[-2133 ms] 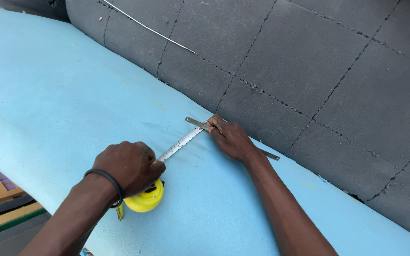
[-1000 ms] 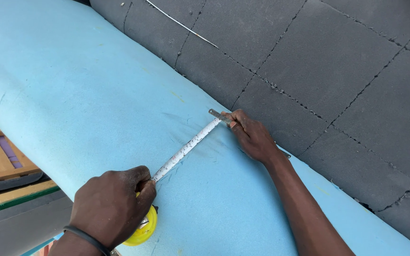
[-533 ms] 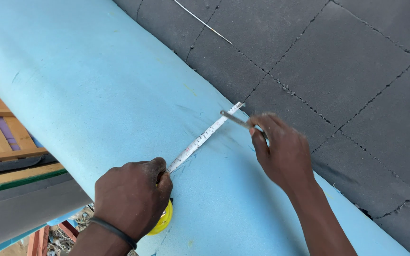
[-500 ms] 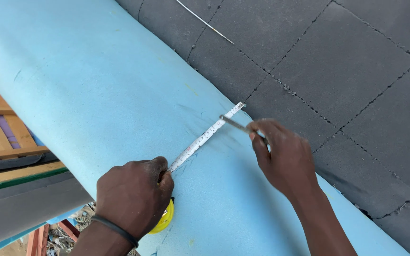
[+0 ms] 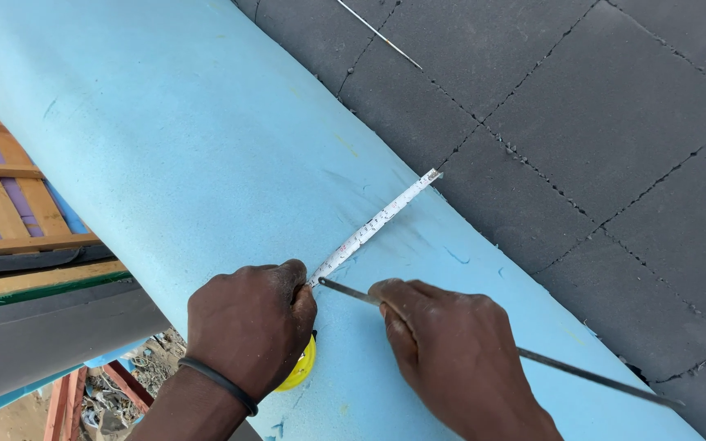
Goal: Measuring and marking foam blocks for furniture reupholstery using a tape measure and a metal rod.
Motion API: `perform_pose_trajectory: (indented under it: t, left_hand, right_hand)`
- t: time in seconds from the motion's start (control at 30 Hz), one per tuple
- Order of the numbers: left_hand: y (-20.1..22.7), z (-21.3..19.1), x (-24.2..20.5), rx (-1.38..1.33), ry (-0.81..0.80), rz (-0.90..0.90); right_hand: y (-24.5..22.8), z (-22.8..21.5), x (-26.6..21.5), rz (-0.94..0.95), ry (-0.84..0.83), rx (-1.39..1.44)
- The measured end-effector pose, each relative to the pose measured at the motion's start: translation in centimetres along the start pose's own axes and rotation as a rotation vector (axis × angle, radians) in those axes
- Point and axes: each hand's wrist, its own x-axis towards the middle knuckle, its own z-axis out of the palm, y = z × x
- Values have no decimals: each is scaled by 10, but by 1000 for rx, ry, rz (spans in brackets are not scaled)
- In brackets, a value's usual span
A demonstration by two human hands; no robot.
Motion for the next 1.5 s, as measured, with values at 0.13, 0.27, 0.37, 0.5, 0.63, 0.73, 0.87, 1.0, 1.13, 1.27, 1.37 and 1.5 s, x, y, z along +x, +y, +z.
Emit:
perform_pose_trajectory:
  t: [0.13, 0.27, 0.37, 0.5, 0.63, 0.73, 0.87, 1.0, 1.13, 1.27, 1.37, 1.5]
  left_hand:
    - [-1, 1, 0, 2, 6, 15]
    - [-1, 3, 0, -11, 18, 14]
    - [-2, 2, 0, -29, 17, 19]
    - [-14, -9, -6, -170, -16, -23]
    - [-35, -3, -11, -547, 80, 31]
    - [-40, 8, -14, -644, 162, 79]
    - [-43, 14, -13, -731, 218, 112]
    - [-45, 19, -16, -822, 271, 165]
    - [-44, 15, -19, -940, 229, 110]
    - [-47, 17, -17, -993, 232, 133]
    - [-48, 24, -19, -1116, 246, 130]
    - [-51, 23, -22, -1150, 271, 175]
  right_hand:
    - [-7, 9, -5, 53, -90, -89]
    - [-9, 20, -10, 34, -44, -112]
    - [-16, 17, -7, 87, -138, -113]
    - [-13, 10, -16, 68, -137, -119]
    - [-9, 0, -22, 133, -199, -208]
    - [-20, -3, -15, 118, -179, -209]
    - [-33, 9, 10, 26, -43, -195]
    - [-35, 1, 9, 48, -149, -222]
    - [-18, -14, -25, 197, -289, -266]
    - [-32, -26, -23, 352, -395, -324]
    - [-42, -15, -7, 129, -148, -254]
    - [-49, -2, 12, 58, -99, -235]
